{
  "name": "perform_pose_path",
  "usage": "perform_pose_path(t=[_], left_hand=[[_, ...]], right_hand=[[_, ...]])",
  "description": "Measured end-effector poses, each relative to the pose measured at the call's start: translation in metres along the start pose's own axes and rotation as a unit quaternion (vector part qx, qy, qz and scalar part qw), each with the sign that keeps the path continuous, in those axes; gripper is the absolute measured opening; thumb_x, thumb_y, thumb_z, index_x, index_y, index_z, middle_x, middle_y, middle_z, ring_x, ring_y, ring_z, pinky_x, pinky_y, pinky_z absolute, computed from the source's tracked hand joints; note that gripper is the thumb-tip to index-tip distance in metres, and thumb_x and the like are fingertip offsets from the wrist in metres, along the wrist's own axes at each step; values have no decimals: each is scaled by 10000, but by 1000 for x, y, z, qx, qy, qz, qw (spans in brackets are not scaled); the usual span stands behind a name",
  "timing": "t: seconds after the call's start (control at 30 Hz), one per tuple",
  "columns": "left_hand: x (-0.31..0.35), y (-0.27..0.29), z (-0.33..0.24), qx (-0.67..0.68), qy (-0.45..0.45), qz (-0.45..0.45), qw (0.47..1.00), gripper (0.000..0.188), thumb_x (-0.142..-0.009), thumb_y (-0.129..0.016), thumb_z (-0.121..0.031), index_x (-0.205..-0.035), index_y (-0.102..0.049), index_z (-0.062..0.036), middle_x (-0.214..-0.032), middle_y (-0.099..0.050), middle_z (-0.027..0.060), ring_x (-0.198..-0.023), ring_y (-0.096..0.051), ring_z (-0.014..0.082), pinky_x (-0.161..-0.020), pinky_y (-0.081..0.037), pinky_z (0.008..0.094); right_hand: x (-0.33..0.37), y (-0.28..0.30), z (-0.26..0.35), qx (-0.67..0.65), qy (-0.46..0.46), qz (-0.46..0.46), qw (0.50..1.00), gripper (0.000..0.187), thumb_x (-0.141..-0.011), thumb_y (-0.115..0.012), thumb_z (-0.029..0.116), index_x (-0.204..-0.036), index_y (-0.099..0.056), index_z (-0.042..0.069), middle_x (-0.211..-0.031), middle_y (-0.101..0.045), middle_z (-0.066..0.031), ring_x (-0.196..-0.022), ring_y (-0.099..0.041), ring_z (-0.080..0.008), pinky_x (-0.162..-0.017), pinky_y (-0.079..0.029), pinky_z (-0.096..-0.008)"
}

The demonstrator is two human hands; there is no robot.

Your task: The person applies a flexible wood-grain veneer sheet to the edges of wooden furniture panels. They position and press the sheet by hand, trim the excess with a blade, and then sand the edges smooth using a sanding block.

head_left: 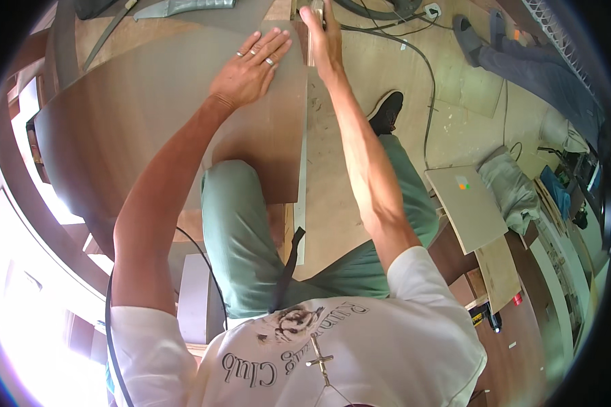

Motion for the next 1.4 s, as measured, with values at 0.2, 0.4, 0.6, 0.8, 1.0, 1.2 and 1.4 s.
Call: perform_pose_path(t=[0.2,0.4,0.6,0.8,1.0,1.2,1.4], left_hand=[[15,7,9,8,20,7,1000,597,-993,-524,-154,-1569,-383,-88,-1644,-346,37,-1536,-287,212,-1280,-224,423],[10,0,7,-3,1,15,1000,607,-986,-529,-160,-1570,-383,-82,-1645,-348,40,-1533,-297,213,-1285,-206,422],[17,4,12,-32,10,20,999,612,-980,-535,-163,-1568,-385,-76,-1646,-347,50,-1540,-280,212,-1282,-209,421],[8,1,8,2,8,16,1000,605,-982,-532,-173,-1563,-394,-73,-1644,-352,43,-1540,-282,203,-1283,-210,417],[5,7,5,3,10,-7,1000,614,-979,-538,-166,-1567,-388,-70,-1643,-353,49,-1541,-280,208,-1280,-218,419],[9,4,8,3,7,5,1000,619,-967,-550,-137,-1562,-396,-63,-1639,-361,63,-1531,-302,219,-1278,-224,428],[4,3,4,19,3,-38,999,625,-956,-571,-106,-1560,-410,-90,-1626,-384,58,-1518,-332,226,-1264,-248,435]], right_hand=[[87,-29,-55,-69,-5,-78,995,946,-921,-675,490,-1573,-288,-74,-1514,-457,-306,-1448,-420,-343,-1178,-332,-394],[6,-14,-10,-72,-40,-34,996,980,-931,-666,510,-1585,-240,-83,-1546,-425,-300,-1419,-458,-331,-1165,-353,-375],[54,-25,-49,-48,-85,-75,992,1007,-900,-712,508,-1577,-263,-87,-1510,-466,-313,-1377,-493,-349,-1149,-369,-392],[39,-17,-33,-14,-22,-90,996,1009,-889,-699,541,-1568,-293,-87,-1493,-474,-313,-1401,-464,-350,-1155,-361,-410],[13,-9,-29,9,-32,-104,994,996,-898,-676,562,-1574,-299,-64,-1538,-416,-314,-1458,-393,-370,-1192,-319,-432],[47,-14,-42,32,-13,-97,995,989,-888,-708,535,-1584,-300,-37,-1560,-391,-309,-1494,-340,-387,-1200,-306,-449],[-9,-5,-12,32,20,-52,998,915,-910,-699,464,-1605,-297,28,-1515,-451,-242,-1376,-466,-333,-1142,-378,-441]])
Point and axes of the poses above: each hand's wrist, its own x-axis away from the middle knuckle, its own y-axis out of the back of the hand, z = x × y, the point moved 4 cm from there along -x, towards the middle knuckle
